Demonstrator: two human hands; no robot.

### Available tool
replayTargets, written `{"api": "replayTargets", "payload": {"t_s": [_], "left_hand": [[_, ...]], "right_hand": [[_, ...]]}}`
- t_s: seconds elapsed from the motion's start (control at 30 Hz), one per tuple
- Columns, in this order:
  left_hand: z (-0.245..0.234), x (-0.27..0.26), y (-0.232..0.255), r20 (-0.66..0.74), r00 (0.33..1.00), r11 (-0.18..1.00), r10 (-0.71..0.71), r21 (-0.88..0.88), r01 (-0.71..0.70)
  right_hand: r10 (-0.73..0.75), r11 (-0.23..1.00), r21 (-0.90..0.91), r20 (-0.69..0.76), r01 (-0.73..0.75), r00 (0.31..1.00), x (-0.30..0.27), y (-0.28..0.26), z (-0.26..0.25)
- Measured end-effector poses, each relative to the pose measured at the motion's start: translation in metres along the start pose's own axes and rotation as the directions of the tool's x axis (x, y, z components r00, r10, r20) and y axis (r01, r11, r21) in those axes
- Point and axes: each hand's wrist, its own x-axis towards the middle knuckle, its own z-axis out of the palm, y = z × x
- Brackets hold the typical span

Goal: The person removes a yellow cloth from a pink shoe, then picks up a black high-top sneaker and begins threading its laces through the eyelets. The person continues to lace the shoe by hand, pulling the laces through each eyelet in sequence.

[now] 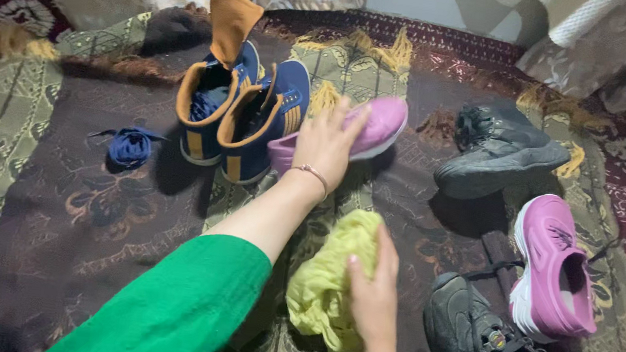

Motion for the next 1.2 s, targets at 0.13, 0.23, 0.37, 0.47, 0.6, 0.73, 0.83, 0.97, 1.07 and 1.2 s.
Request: {"api": "replayTargets", "payload": {"t_s": [0.13, 0.23, 0.37, 0.47, 0.6, 0.73, 0.83, 0.97, 1.07, 1.2], "left_hand": [[0.034, -0.015, 0.022, 0.118, 0.988, 0.995, 0.103, -0.001, -0.103], [0.032, -0.041, 0.037, 0.074, 0.979, 0.980, 0.193, 0.028, -0.195], [-0.003, -0.103, 0.061, 0.176, 0.961, 0.977, 0.212, -0.055, -0.205], [-0.032, -0.136, 0.078, 0.327, 0.941, 0.986, 0.091, -0.163, -0.039], [-0.049, -0.159, 0.089, 0.549, 0.836, 0.953, -0.006, -0.251, 0.171], [-0.045, -0.156, 0.104, 0.537, 0.841, 0.926, -0.069, -0.280, 0.254], [-0.033, -0.126, 0.126, 0.256, 0.948, 0.858, -0.188, -0.428, 0.286], [-0.014, -0.088, 0.159, 0.096, 0.926, 0.602, -0.366, -0.734, 0.314], [-0.003, -0.095, 0.194, -0.060, 0.974, 0.691, -0.216, -0.714, 0.110], [0.016, -0.150, 0.242, 0.090, 0.994, 0.714, 0.055, -0.700, 0.024]], "right_hand": [[-0.137, 0.988, -0.068, 0.068, 0.142, 0.988, -0.002, 0.012, 0.009], [-0.123, 0.970, -0.207, 0.034, 0.127, 0.992, -0.003, 0.014, 0.003], [-0.079, 0.944, -0.323, -0.021, 0.068, 0.997, -0.009, 0.007, -0.006], [-0.156, 0.906, -0.401, -0.018, 0.135, 0.988, -0.019, 0.003, -0.014], [-0.204, 0.807, -0.560, 0.031, 0.186, 0.978, -0.029, 0.013, -0.031], [-0.128, 0.805, -0.585, -0.003, 0.102, 0.992, -0.044, 0.019, -0.062], [-0.107, 0.804, -0.590, -0.031, 0.068, 0.994, -0.051, 0.019, -0.089], [-0.162, 0.809, -0.580, -0.073, 0.090, 0.984, -0.063, 0.017, -0.125], [-0.228, 0.787, -0.604, -0.096, 0.125, 0.969, -0.071, 0.005, -0.152], [-0.355, 0.671, -0.727, -0.148, 0.142, 0.923, -0.090, -0.007, -0.206]]}}
